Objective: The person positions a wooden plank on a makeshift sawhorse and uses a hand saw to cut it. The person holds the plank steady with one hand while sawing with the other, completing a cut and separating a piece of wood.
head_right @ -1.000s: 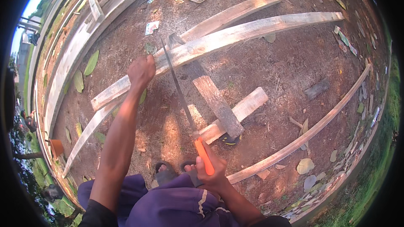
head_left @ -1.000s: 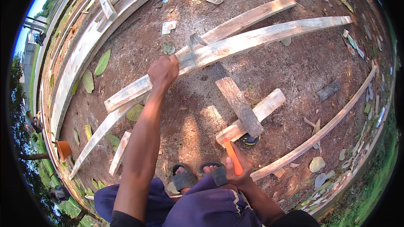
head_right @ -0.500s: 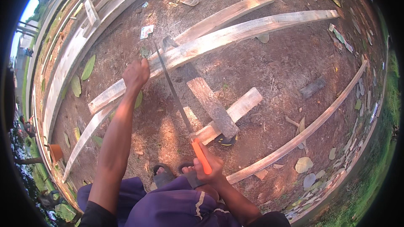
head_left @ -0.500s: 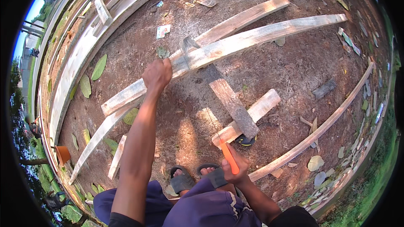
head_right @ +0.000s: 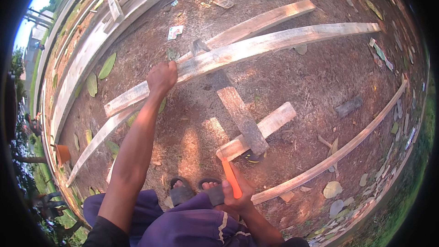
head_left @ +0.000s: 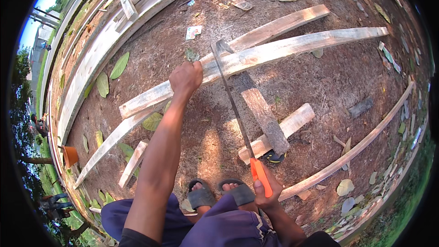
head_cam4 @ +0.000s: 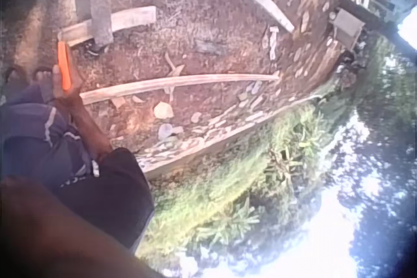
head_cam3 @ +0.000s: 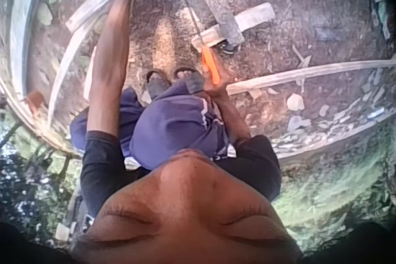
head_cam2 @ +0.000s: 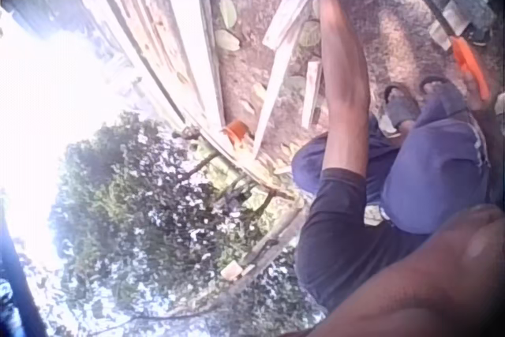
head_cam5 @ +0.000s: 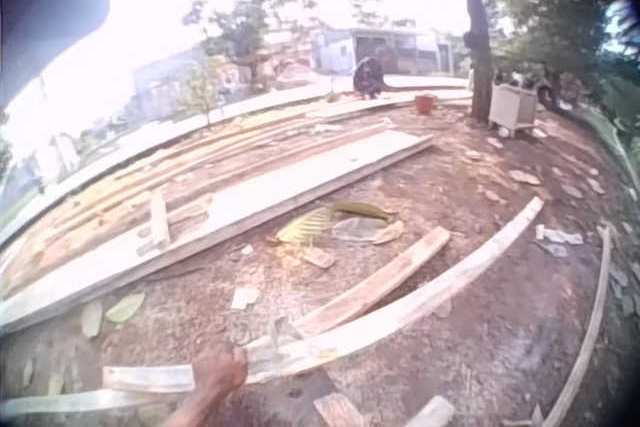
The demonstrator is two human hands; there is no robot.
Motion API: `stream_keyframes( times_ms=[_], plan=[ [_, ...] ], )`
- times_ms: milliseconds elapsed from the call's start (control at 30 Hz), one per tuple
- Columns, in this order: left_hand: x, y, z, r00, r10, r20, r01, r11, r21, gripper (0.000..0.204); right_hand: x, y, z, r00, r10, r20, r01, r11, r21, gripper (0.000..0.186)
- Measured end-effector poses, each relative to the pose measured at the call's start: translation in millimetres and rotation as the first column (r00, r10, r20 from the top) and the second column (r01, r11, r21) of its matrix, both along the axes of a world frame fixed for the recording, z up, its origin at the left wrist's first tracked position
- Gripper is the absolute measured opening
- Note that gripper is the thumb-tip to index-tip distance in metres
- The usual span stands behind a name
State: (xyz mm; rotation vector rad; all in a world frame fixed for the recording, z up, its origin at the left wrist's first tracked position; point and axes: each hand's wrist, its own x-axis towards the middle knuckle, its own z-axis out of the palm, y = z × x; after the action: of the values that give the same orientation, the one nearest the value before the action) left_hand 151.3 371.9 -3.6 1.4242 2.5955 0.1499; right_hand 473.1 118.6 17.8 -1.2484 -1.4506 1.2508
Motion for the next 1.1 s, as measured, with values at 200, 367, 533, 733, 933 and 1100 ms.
stream_keyframes(
  times_ms=[200,367,533,733,933,1100],
  plan=[
    [-6,-3,-8,1.0,-0.021,-0.004,0.021,1.0,0.012,0.052,-9,1,14,1.0,0.011,-0.012,-0.012,0.997,-0.075,0.049],
    [-3,-1,-8,0.999,-0.019,0.031,0.019,1.0,0.021,0.051,-48,37,5,0.999,-0.028,0.035,0.023,0.99,0.138,0.048],
    [-9,1,-28,0.975,-0.016,-0.223,0.062,0.978,0.2,0.051,-126,167,-5,0.985,-0.112,-0.134,0.136,0.972,0.191,0.041],
    [-1,-2,1,1.0,-0.029,0.011,0.029,1.0,-0.002,0.052,-56,45,-33,0.999,-0.049,0.006,0.047,0.982,0.185,0.05],
    [2,-1,-3,0.999,-0.034,-0.002,0.034,0.999,0.002,0.055,-82,77,-31,0.986,-0.141,-0.092,0.159,0.963,0.22,0.046],
    [-9,-2,-12,0.995,-0.058,-0.082,0.063,0.996,0.062,0.059,-128,159,-5,0.992,-0.118,-0.053,0.123,0.985,0.119,0.04]
  ],
)
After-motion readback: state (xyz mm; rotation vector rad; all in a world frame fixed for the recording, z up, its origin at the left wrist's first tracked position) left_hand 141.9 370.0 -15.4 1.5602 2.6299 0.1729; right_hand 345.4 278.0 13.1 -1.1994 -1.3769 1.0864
